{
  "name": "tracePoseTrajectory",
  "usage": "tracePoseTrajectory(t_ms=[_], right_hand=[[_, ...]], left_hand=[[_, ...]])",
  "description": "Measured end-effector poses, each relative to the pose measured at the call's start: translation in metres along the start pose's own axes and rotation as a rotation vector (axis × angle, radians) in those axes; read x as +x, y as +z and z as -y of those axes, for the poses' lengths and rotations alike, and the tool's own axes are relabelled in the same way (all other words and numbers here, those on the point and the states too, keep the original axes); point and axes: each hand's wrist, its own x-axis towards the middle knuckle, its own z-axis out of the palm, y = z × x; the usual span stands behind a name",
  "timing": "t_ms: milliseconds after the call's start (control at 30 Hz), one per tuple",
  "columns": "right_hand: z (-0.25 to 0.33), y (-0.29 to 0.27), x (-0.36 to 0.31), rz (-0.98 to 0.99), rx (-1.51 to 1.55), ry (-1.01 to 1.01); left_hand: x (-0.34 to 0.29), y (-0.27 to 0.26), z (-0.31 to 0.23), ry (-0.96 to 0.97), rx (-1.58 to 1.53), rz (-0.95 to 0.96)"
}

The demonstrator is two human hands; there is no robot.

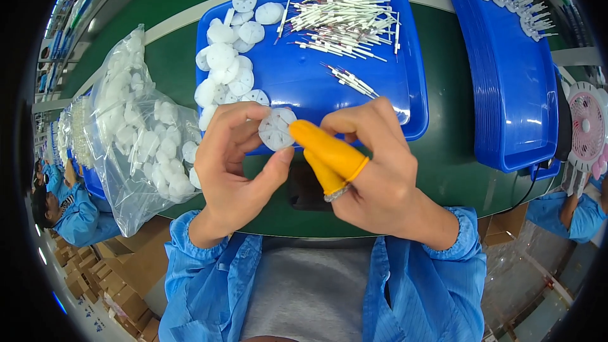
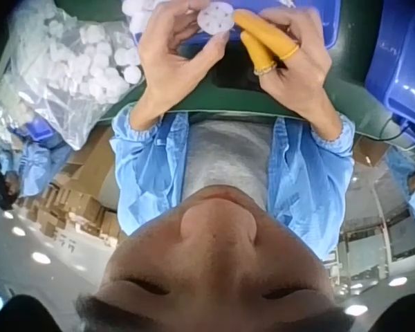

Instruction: The person inserts metal pins into white circular plastic housings by hand, wearing finger protectors.

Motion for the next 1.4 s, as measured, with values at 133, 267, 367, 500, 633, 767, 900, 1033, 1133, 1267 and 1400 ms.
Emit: tracePoseTrajectory(t_ms=[133,267,367,500,633,767,900,1033,1133,1267,1400], right_hand=[[-0.0023,0.0016,0.0,0.079,0.018,-0.11],[-0.0025,-0.0002,0.0011,0.077,0.009,-0.096],[-0.0037,-0.0008,-0.0013,0.077,-0.006,-0.079],[0.0,-0.0006,0.0012,0.125,0.02,-0.067],[0.0012,0.0005,-0.0057,0.214,0.061,-0.12],[-0.0003,0.0003,-0.0033,0.111,-0.03,-0.044],[0.0012,0.0011,-0.0051,0.071,-0.008,-0.064],[0.0008,-0.003,-0.0028,0.088,-0.008,-0.077],[0.0,-0.0022,-0.0015,0.074,-0.011,-0.09],[-0.0052,0.0003,-0.0014,0.082,-0.025,-0.063],[-0.0027,-0.0018,-0.0023,0.067,-0.018,-0.045]], left_hand=[[0.0006,0.0,0.0006,0.018,0.027,0.03],[0.0011,0.0022,0.0012,0.028,0.055,-0.044],[0.0021,0.0054,-0.002,0.024,0.07,-0.04],[0.0026,0.0066,-0.0013,0.003,0.078,-0.072],[0.0015,0.0053,-0.002,-0.022,0.079,-0.037],[0.0007,0.0073,0.0003,-0.02,0.014,-0.071],[0.0011,0.0077,-0.0017,-0.013,0.0,-0.079],[0.0007,0.0074,0.0002,-0.025,0.018,-0.073],[0.0005,0.0076,-0.0026,-0.006,0.022,-0.064],[0.0007,0.0074,-0.0023,0.016,0.061,-0.039],[0.0001,0.0039,-0.0004,0.073,0.117,0.048]])
